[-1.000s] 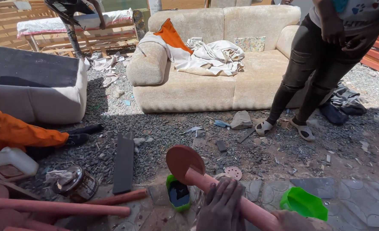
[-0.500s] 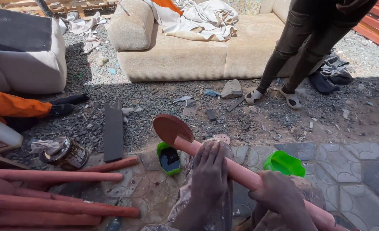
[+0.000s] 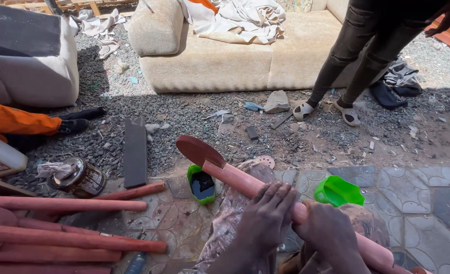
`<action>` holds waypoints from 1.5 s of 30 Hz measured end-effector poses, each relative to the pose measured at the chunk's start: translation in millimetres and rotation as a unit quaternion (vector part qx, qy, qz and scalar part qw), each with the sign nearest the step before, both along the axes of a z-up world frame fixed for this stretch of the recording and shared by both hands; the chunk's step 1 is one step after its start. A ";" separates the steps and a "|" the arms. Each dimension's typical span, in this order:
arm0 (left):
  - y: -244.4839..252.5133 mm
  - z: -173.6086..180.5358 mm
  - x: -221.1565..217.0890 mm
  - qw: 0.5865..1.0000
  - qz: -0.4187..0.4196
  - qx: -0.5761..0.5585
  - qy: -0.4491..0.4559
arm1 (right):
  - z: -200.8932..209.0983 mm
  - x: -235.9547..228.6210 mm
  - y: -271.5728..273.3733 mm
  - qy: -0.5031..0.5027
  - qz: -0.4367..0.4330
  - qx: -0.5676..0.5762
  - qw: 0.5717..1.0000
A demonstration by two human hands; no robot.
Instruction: Sanding a wooden furniture leg by hand using a sanding disc in an outdoor workshop.
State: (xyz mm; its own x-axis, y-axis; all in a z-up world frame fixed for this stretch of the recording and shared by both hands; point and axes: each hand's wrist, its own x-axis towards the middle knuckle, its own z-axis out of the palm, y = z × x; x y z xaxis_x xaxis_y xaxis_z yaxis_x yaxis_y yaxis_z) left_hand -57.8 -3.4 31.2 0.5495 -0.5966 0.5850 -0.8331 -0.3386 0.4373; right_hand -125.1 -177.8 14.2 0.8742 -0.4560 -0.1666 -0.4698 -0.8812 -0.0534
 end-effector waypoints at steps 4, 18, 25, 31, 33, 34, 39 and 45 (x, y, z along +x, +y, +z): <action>40.3 -3.1 39.3 0.990 0.120 0.017 -0.066 | -7.7 -9.8 8.9 -0.009 -0.021 -0.028 0.999; -9.6 0.0 -1.2 0.997 0.071 -0.005 -0.015 | 15.0 4.1 -5.9 0.029 -0.013 0.037 0.999; 39.8 5.4 57.0 0.996 0.044 0.060 -0.041 | 39.4 11.7 -44.7 0.146 -0.137 0.539 0.818; -22.3 -3.5 -23.4 0.998 -0.052 -0.013 0.029 | 27.1 15.3 -37.0 -0.070 0.071 0.227 0.969; -9.8 -6.5 -3.5 0.998 -0.052 0.024 0.009 | 2.7 -20.8 -30.0 -0.048 0.066 0.065 0.995; -3.8 -6.6 10.1 0.997 -0.051 0.062 -0.014 | -8.6 -33.4 -28.3 -0.032 0.062 -0.100 0.993; 24.3 -4.4 43.8 0.987 0.144 0.064 -0.004 | 1.3 -34.6 -15.4 -0.020 0.021 -0.151 0.988; -23.8 4.7 -8.9 0.999 -0.023 0.022 0.018 | -5.5 -27.3 -26.0 -0.024 0.025 -0.115 0.993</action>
